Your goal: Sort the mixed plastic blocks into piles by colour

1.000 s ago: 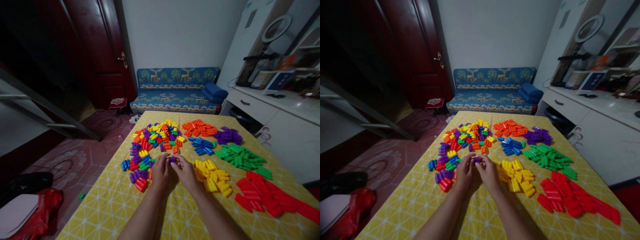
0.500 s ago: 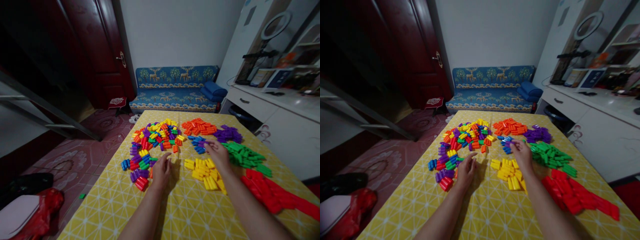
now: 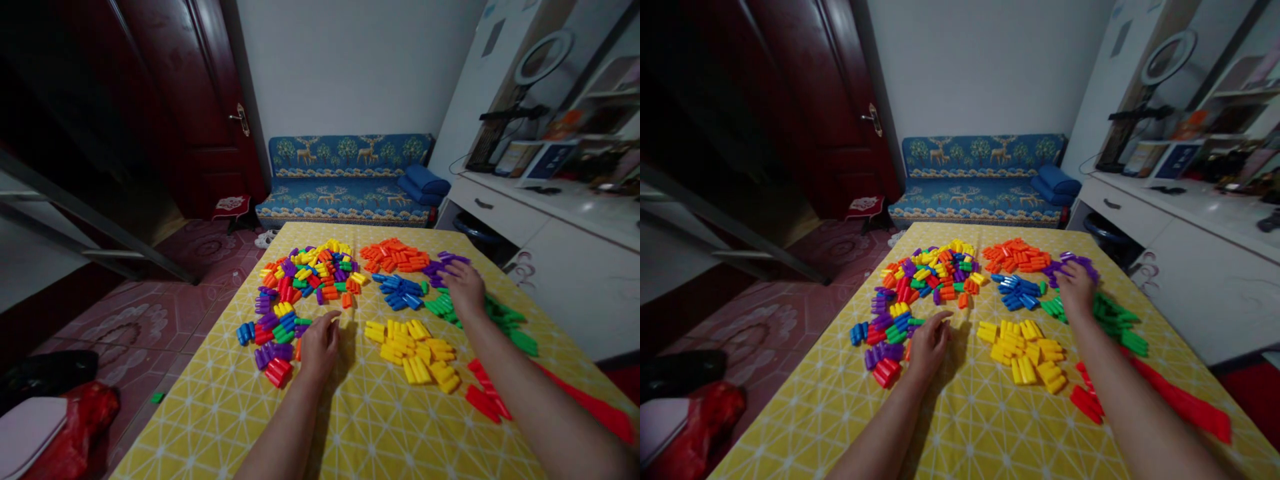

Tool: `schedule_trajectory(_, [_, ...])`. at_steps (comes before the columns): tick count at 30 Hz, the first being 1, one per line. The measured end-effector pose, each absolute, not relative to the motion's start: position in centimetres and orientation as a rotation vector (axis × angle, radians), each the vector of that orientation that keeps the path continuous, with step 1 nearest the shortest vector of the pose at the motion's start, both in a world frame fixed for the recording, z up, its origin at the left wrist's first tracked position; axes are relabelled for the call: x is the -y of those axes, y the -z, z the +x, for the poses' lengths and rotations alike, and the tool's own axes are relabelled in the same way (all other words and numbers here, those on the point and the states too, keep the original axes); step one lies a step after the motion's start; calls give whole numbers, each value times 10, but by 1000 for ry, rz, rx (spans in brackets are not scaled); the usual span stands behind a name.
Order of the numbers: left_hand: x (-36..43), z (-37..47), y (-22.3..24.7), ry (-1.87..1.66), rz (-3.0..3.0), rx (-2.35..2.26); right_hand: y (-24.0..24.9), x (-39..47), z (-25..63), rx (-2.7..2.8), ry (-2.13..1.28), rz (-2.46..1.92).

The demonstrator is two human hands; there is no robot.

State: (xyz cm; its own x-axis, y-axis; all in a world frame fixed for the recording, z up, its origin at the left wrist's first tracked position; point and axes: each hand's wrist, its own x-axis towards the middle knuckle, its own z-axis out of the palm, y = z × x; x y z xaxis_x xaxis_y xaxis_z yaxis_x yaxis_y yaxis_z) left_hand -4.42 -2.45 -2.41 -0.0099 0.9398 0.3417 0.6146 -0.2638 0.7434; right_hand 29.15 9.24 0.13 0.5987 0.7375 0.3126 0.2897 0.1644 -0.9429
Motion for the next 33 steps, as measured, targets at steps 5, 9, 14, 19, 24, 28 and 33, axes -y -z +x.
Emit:
schedule_trajectory(5, [25,-44,24,-1226,1841,-1586,8,-17,171,1162,-746,-1245])
schedule_trajectory(9, [27,-46,25,-1346,1787,-1525,19,26,90,1212,-956,-1186])
schedule_trajectory(14, [34,-47,17,-1373,1862,-1537,48,36,62,1298,-896,-1247])
schedule_trajectory(19, [32,-65,0,-1395,2069,-1744,58,36,64,1395,-866,-1244])
schedule_trajectory(24, [16,-110,1,-1252,1771,-2525,53,38,62,1358,-934,-1220])
schedule_trajectory(28, [9,-133,9,-838,1588,-2654,48,39,62,1363,-926,-1252])
schedule_trajectory(33, [9,-132,6,-765,1816,-2422,48,40,62,1377,-898,-1246])
